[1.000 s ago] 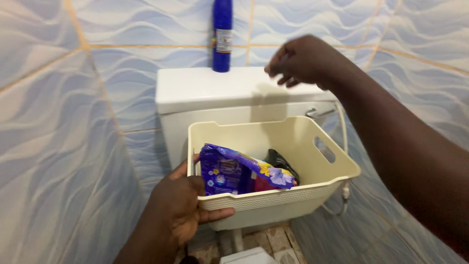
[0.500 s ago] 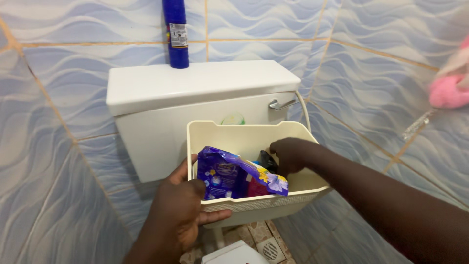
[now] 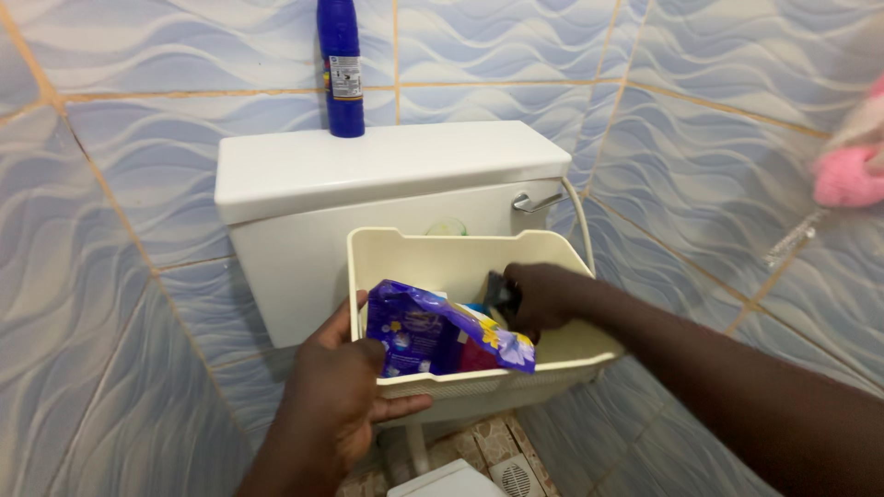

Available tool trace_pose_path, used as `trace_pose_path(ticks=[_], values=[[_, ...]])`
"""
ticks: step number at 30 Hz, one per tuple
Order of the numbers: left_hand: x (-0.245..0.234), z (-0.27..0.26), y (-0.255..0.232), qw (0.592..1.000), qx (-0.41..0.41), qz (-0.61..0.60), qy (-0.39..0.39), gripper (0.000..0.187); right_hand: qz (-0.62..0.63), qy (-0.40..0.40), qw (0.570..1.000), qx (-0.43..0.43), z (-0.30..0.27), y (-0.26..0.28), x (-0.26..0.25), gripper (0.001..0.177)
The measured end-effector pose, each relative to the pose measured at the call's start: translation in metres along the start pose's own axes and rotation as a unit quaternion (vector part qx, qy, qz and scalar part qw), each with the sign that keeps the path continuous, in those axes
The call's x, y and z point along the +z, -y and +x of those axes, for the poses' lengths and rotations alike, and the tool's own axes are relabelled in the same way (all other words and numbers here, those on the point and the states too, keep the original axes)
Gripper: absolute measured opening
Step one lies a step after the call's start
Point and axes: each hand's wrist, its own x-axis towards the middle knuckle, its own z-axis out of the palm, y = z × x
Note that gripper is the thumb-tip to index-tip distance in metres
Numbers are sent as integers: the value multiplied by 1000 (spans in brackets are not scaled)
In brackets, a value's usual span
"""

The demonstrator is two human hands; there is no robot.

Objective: The person transfers various toiletries and cleaning supplies from a beige plastic basket onto the top of a white toilet cistern. Items handled include a blue bottle, a black tube, a purple packet, a yellow packet, a small bottle, a pink comb, and a green bottle. The person then moves some items back into the basket.

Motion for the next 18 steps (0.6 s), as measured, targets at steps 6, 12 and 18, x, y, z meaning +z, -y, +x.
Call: trace_pose_path(ticks=[6,12,18], values=[[-17,-2,-8,999,-10,-19,-26,57,127,15,992,-21,-29,12,-92,66],[-32,0,-9,998,-9,-56,-23,58,299,-62,946,-110,-7,28,-152,58],[-43,-2,-11,996,-2,-80,-35,59,295,-162,937,-94,58,51,-181,67]])
